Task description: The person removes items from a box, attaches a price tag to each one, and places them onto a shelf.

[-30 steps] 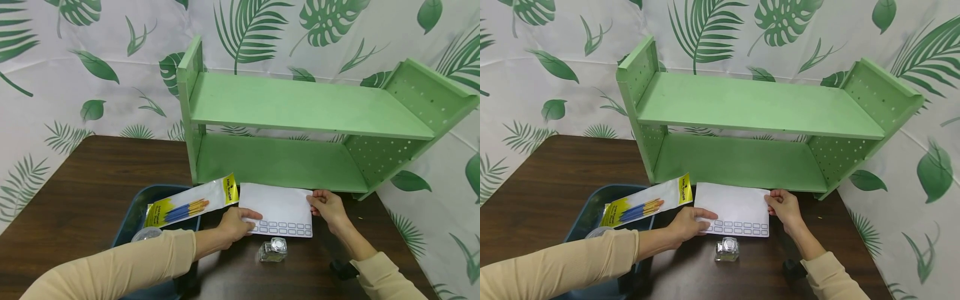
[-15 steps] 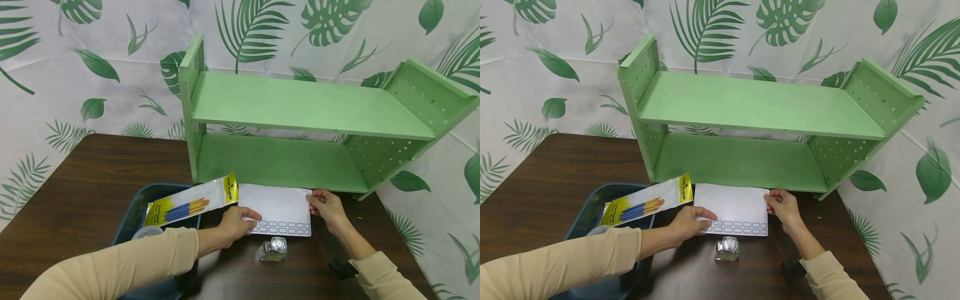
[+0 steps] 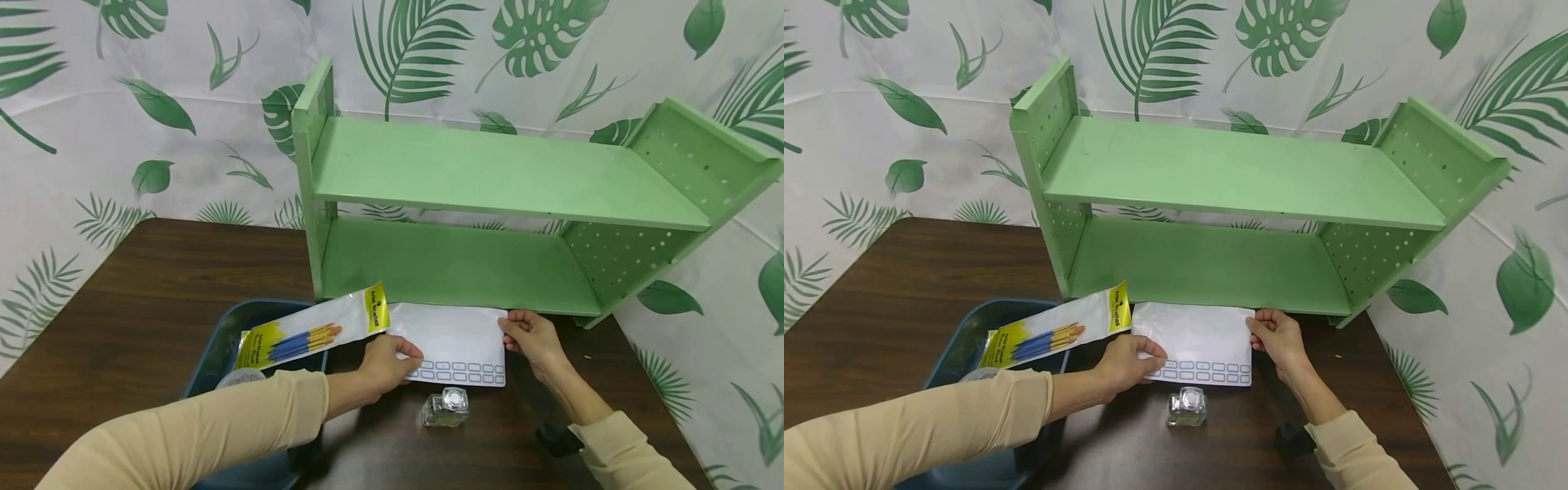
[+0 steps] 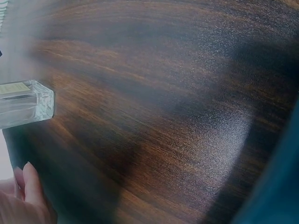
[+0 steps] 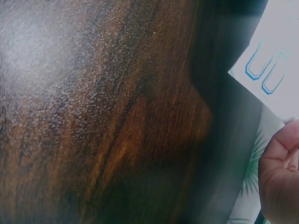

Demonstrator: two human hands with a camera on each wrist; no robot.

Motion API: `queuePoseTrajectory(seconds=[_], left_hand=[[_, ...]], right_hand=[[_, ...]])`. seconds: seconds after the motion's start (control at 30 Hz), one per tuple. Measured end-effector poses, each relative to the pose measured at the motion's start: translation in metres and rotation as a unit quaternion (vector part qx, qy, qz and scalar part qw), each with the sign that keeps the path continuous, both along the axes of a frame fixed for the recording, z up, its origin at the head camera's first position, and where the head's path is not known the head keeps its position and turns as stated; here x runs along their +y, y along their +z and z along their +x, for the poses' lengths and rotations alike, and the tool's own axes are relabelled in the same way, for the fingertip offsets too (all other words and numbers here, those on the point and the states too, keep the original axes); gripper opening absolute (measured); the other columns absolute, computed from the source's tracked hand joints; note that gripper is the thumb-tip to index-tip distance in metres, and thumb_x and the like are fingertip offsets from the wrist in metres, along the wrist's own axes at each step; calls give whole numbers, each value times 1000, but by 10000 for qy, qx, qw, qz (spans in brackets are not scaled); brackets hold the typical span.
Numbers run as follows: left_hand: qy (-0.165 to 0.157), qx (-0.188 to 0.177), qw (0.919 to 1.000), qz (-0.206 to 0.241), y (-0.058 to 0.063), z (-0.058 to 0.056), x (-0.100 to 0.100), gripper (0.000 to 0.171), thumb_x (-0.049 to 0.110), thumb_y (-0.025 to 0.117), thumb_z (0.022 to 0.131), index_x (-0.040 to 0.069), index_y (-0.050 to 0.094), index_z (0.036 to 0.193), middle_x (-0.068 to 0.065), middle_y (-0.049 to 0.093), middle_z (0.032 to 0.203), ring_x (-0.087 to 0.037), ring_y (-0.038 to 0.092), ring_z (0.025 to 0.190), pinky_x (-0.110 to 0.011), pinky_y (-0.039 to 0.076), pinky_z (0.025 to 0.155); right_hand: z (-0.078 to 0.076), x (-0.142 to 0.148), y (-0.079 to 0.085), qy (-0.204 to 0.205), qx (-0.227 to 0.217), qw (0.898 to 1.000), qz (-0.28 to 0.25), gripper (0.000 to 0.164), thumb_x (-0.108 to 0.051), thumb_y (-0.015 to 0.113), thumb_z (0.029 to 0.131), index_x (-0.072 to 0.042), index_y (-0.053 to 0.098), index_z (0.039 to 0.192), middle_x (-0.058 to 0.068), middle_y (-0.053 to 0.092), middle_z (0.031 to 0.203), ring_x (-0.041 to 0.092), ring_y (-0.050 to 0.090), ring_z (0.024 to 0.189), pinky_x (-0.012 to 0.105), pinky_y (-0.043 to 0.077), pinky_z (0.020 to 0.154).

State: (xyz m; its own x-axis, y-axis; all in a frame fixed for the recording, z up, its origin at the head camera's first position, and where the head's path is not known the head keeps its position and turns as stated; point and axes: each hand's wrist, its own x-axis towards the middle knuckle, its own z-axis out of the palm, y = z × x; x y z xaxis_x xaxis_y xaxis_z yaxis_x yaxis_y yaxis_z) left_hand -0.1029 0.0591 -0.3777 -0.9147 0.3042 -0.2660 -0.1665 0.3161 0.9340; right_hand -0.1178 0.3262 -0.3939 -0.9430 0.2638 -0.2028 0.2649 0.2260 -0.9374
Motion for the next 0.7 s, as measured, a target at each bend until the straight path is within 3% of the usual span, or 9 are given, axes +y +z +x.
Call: queuePoseTrajectory(seconds=[0.4, 0.7], left_hand=[[-179, 295, 9988, -360, 3, -2, -3, 7, 0, 67, 82, 2, 71, 88, -10, 61, 92, -11, 60, 61, -24, 52, 54], [-432, 245, 9986, -204, 3, -4, -2, 12, 0, 64, 84, 6, 70, 93, -8, 64, 100, -11, 54, 74, -23, 45, 59]], right_hand=[[0, 1, 2, -14, 34, 10000, 37, 27, -9, 58, 92, 8, 44, 109, -7, 54, 68, 2, 53, 60, 16, 49, 55], [2, 5, 0, -119, -18, 9999, -98, 25, -9, 58, 93, 6, 44, 108, -8, 53, 69, 2, 53, 60, 16, 49, 55]])
